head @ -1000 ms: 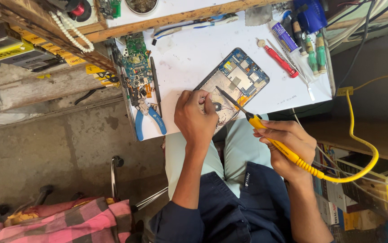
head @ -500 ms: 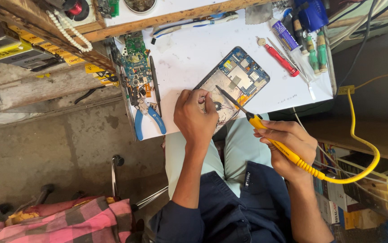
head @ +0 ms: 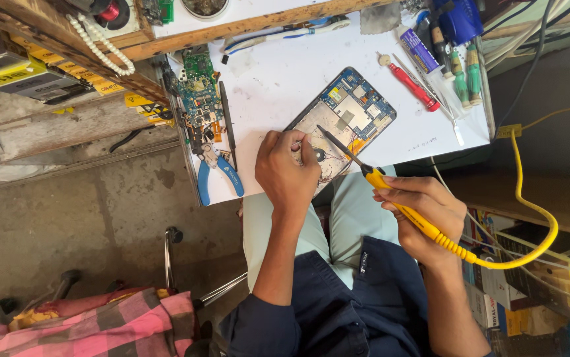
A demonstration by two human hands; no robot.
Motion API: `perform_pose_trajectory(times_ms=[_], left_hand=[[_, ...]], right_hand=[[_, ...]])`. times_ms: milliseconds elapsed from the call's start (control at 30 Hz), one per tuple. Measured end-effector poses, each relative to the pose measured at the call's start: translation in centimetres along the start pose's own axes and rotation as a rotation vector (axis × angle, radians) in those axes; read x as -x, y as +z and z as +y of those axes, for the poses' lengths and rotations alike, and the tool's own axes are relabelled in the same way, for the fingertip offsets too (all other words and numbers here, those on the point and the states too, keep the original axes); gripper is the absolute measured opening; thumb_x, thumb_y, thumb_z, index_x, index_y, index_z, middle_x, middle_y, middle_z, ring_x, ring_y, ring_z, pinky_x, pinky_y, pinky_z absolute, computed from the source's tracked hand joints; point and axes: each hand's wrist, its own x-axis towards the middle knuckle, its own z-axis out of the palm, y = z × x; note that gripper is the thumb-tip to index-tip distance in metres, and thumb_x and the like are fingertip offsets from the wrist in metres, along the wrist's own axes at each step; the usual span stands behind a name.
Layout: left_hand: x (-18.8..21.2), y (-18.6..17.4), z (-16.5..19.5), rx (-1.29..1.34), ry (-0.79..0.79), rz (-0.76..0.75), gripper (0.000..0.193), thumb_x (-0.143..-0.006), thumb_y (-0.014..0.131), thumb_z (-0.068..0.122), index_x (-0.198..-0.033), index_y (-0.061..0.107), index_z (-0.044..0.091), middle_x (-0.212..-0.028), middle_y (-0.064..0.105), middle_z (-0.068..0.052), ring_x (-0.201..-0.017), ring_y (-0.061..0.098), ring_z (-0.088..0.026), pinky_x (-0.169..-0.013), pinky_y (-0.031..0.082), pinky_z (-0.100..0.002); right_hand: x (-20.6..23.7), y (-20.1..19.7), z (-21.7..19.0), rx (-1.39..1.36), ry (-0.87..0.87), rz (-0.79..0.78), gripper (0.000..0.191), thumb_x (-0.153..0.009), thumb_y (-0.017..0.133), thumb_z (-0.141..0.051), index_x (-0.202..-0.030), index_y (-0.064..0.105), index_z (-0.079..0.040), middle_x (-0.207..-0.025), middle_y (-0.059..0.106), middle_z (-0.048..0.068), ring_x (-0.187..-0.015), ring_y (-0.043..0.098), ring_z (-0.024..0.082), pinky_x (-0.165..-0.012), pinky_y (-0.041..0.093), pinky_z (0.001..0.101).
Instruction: The person solders a wire onto the exposed motherboard of a disassembled smartphone lying on the workbench, holding a soldering iron in one hand and steadying the wire with the other. They then use tweezers to position and adjust the wire on the board.
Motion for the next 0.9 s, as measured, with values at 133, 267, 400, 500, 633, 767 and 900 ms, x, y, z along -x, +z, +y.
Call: perform_pose_trajectory(times_ms=[133,267,400,500,633,767,900], left_hand=[[-0.01,0.06,0.03,0.000,-0.012,0.001,0.006,-0.083,0.077,0.009,-0.086,0.072,0.009,-0.081,0.063,-0.004,-0.075,0.065,-0.027,-0.064,0.048,-0.041],[0.00,0.10,0.00,-0.004,-0.009,0.001,0.006,-0.083,0.077,0.009,-0.086,0.072,0.009,-0.081,0.063,-0.004,-0.075,0.064,-0.027,-0.064,0.048,-0.041],[-0.01,0.06,-0.07,-0.004,-0.003,-0.002,0.006,-0.083,0.077,0.009,-0.085,0.072,0.009,-0.081,0.062,-0.004,-0.075,0.064,-0.027,-0.064,0.048,-0.040],[0.03,0.00,-0.17,0.004,0.004,-0.003,0.006,-0.083,0.077,0.009,-0.086,0.072,0.009,-0.082,0.062,-0.004,-0.075,0.064,-0.027,-0.065,0.048,-0.040],[0.05,-0.02,-0.16,0.009,0.013,0.003,0.006,-0.083,0.077,0.008,-0.086,0.071,0.009,-0.082,0.062,-0.004,-0.075,0.064,-0.027,-0.065,0.048,-0.040],[0.05,-0.06,-0.11,0.010,0.010,-0.002,0.006,-0.083,0.077,0.008,-0.086,0.071,0.009,-0.082,0.062,-0.005,-0.075,0.064,-0.027,-0.065,0.048,-0.040],[0.03,-0.02,-0.12,0.009,0.020,0.009,0.007,-0.083,0.077,0.008,-0.087,0.071,0.009,-0.083,0.063,-0.005,-0.076,0.064,-0.028,-0.066,0.048,-0.041]], right_hand=[[-0.13,-0.03,-0.19,0.016,0.005,-0.003,0.025,-0.079,0.071,0.022,-0.096,0.071,0.005,-0.109,0.072,0.017,-0.093,0.078,0.025,-0.084,0.066,0.0307],[-0.13,-0.15,-0.28,0.042,-0.017,-0.017,0.024,-0.078,0.071,0.022,-0.096,0.071,0.005,-0.109,0.072,0.017,-0.094,0.078,0.025,-0.084,0.066,0.0311],[-0.13,0.10,-0.24,0.031,-0.023,-0.007,0.021,-0.081,0.072,0.020,-0.096,0.069,0.005,-0.111,0.072,0.017,-0.095,0.078,0.026,-0.085,0.066,0.0314],[-0.17,0.11,-0.17,0.052,-0.038,0.011,0.021,-0.081,0.075,0.018,-0.096,0.070,0.005,-0.111,0.072,0.017,-0.095,0.077,0.026,-0.085,0.065,0.0316],[-0.20,0.06,-0.12,0.059,-0.059,0.028,0.021,-0.081,0.076,0.017,-0.097,0.071,0.004,-0.110,0.071,0.017,-0.095,0.076,0.027,-0.085,0.065,0.0318],[-0.06,0.18,-0.12,0.011,-0.028,0.020,0.022,-0.081,0.073,0.020,-0.097,0.071,0.005,-0.110,0.072,0.017,-0.094,0.077,0.026,-0.083,0.066,0.0305],[0.00,0.19,-0.11,0.005,-0.015,0.006,0.023,-0.080,0.073,0.020,-0.097,0.071,0.005,-0.110,0.072,0.017,-0.095,0.078,0.026,-0.084,0.066,0.0309]])
